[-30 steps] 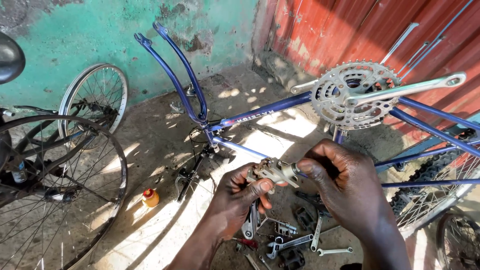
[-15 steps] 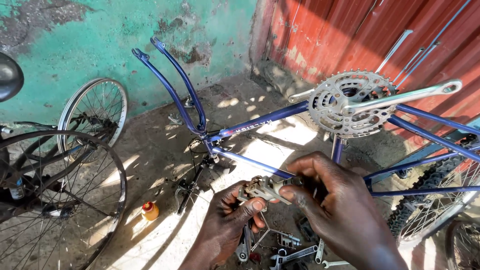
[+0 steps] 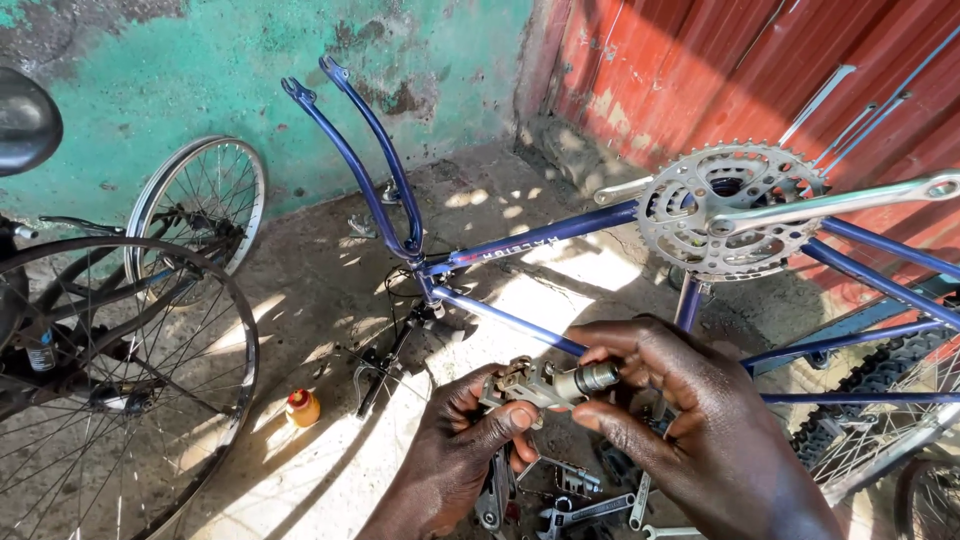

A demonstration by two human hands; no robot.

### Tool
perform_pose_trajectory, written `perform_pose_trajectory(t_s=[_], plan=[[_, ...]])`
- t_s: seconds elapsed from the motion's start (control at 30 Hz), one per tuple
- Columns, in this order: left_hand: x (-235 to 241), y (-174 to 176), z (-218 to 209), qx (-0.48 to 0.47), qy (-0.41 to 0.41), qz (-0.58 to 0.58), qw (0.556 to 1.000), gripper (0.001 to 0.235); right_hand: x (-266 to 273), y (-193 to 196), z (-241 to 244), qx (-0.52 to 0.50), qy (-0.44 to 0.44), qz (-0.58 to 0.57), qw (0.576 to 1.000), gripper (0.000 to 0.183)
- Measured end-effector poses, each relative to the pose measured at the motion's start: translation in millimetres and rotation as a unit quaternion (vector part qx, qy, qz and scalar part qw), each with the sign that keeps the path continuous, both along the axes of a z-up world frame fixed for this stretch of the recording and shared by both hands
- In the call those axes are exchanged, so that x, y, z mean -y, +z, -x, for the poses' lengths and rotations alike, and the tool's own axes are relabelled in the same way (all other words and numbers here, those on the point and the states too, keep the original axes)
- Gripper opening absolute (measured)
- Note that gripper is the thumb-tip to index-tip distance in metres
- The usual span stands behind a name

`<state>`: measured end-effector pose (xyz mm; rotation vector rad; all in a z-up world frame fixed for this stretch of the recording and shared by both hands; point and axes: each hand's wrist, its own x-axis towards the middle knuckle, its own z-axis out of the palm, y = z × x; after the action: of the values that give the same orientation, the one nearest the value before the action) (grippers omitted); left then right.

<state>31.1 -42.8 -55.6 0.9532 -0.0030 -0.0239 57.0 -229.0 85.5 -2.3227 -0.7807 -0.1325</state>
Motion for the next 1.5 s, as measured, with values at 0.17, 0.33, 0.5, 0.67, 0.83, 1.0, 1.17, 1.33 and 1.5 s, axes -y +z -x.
perform_pose_trajectory(t_s=[0.17, 0.33, 0.5, 0.67, 0.83, 1.0, 1.17, 1.33, 1.5], plan=[[-3.0, 6.2, 1.5, 0.0, 0.0, -0.025, 1.0, 0.017, 0.9, -8.9, -1.7, -0.036, -0.079, 0.039, 0.995, 0.02], [-1.8, 9.1, 3.5, -0.008, 0.007, -0.021, 1.0, 0.018, -5.0, 4.1, 2.7, 0.088, 0.086, 0.005, 0.992, 0.016], [-0.6, 6.6, 4.1, -0.015, 0.015, -0.035, 0.999, 0.017, -7.3, -3.0, 4.6, -0.031, -0.08, 0.016, 0.996, 0.043], [1.0, 2.2, 4.2, -0.008, 0.012, -0.013, 1.0, 0.021, -8.6, -7.3, 0.7, -0.05, -0.087, 0.035, 0.994, 0.017], [-0.8, 3.5, 6.1, -0.031, 0.011, -0.025, 0.999, 0.028, -8.3, 0.7, 2.9, 0.027, 0.055, -0.02, 0.998, 0.018], [-1.9, 2.5, 5.0, -0.011, -0.002, -0.044, 0.999, 0.017, -2.2, -0.8, 2.4, -0.045, 0.014, -0.023, 0.999, 0.051], [1.4, 0.1, 5.3, -0.032, 0.001, -0.04, 0.999, 0.019, -3.8, -2.9, 4.0, -0.079, -0.128, 0.045, 0.988, 0.023], [0.1, 2.5, 6.4, -0.043, 0.006, -0.037, 0.998, 0.016, -3.5, 6.8, 5.8, 0.053, 0.052, 0.028, 0.997, 0.02], [-0.9, -5.4, 5.4, -0.014, -0.011, -0.013, 1.0, 0.015, -3.8, 11.9, 7.2, 0.002, 0.029, 0.024, 0.999, 0.035]])
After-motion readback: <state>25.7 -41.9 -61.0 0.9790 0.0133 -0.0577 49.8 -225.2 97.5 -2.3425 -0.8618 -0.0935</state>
